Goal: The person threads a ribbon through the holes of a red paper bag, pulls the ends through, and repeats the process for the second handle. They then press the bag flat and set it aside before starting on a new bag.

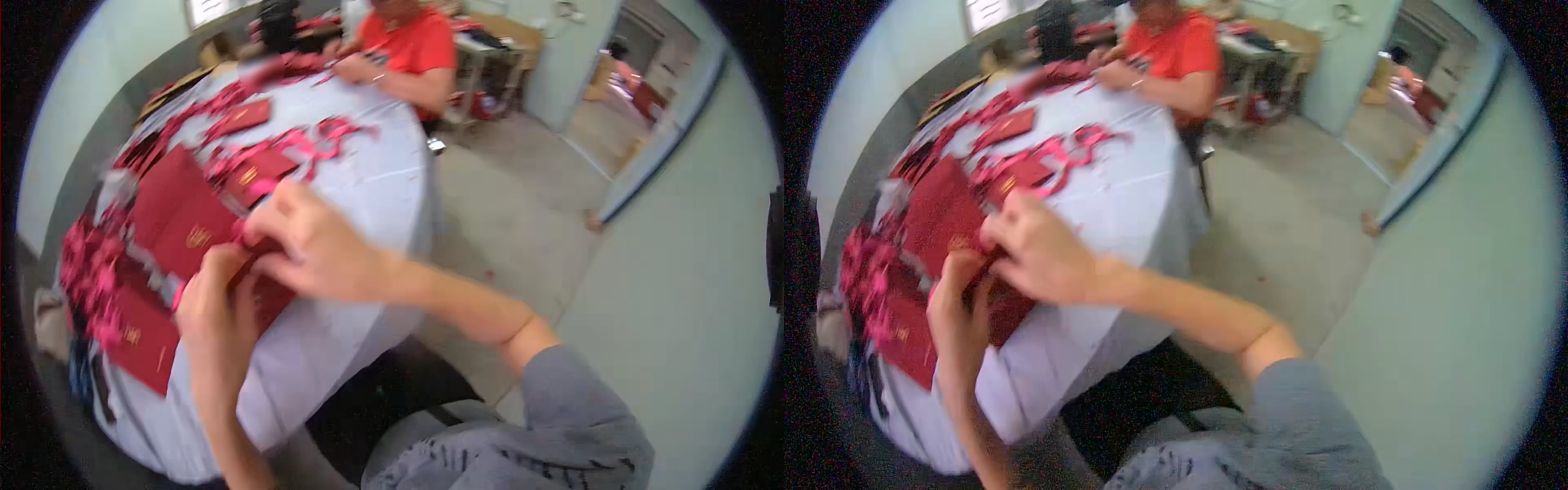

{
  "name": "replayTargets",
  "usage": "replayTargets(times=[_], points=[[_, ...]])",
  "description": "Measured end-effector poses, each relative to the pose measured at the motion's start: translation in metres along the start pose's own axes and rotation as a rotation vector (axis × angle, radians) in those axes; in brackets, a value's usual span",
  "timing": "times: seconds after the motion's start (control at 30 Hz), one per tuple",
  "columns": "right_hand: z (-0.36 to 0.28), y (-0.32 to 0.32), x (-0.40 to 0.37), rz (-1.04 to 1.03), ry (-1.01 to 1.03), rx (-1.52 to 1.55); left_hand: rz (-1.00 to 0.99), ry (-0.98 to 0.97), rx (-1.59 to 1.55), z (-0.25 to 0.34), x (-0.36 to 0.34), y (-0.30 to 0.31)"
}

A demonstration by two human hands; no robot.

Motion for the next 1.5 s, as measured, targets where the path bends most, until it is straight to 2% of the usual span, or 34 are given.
replayTargets(times=[0.13,0.2,0.3,0.37,0.4,0.5,0.57,0.6,0.7,0.8,1.07,1.17,1.27,1.43,1.5], points=[[-0.003,-0.001,0.021,-0.265,0.077,-0.066,-0.024,0.014,-0.069,-0.002,0.001,0.002],[0.002,-0.010,0.028,-0.441,0.014,-0.057,-0.032,0.035,-0.078,-0.008,-0.001,0.002],[0.014,-0.020,0.036,-0.730,-0.250,-0.014,-0.027,0.032,-0.090,-0.010,-0.002,0.003],[0.022,-0.024,0.041,-0.756,-0.319,0.025,-0.034,-0.016,-0.001,-0.008,-0.002,0.003],[0.022,-0.031,0.046,-0.793,-0.286,0.131,-0.043,-0.022,0.000,-0.007,-0.003,0.002],[0.024,-0.033,0.052,-0.938,-0.300,-0.027,-0.005,0.019,-0.025,-0.009,-0.002,0.000],[0.031,-0.037,0.055,-0.959,-0.433,-0.168,0.014,0.011,-0.022,-0.004,-0.001,0.001],[0.023,-0.033,0.058,-0.976,-0.486,-0.154,-0.010,0.008,-0.004,-0.003,-0.001,0.000],[0.026,-0.049,0.064,-0.977,-0.456,-0.136,-0.030,-0.002,0.016,-0.003,-0.001,-0.003],[0.019,-0.037,0.062,-0.890,-0.496,-0.266,-0.012,0.026,0.011,-0.006,-0.001,-0.002],[0.046,-0.043,0.037,-0.379,-0.568,0.261,-0.051,0.043,0.018,-0.009,0.000,-0.004],[0.053,-0.033,0.055,-0.166,-0.614,0.516,-0.085,0.031,0.021,-0.003,-0.002,-0.004],[0.058,-0.029,0.062,-0.114,-0.622,0.602,-0.099,0.028,0.044,-0.002,-0.002,-0.003],[0.056,-0.024,0.062,-0.061,-0.618,0.565,-0.096,0.016,0.081,-0.004,0.001,-0.002],[0.059,-0.023,0.063,0.030,-0.549,0.504,-0.110,-0.053,0.079,0.006,0.002,-0.001]])
Point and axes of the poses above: each hand's wrist, its own x-axis towards the middle knuckle, its own y-axis out of the back of the hand, z = x × y, the point moved 7 cm from there along x, towards the middle knuckle, and after that the axes turned 6 degrees about z, right-handed, at the moved point
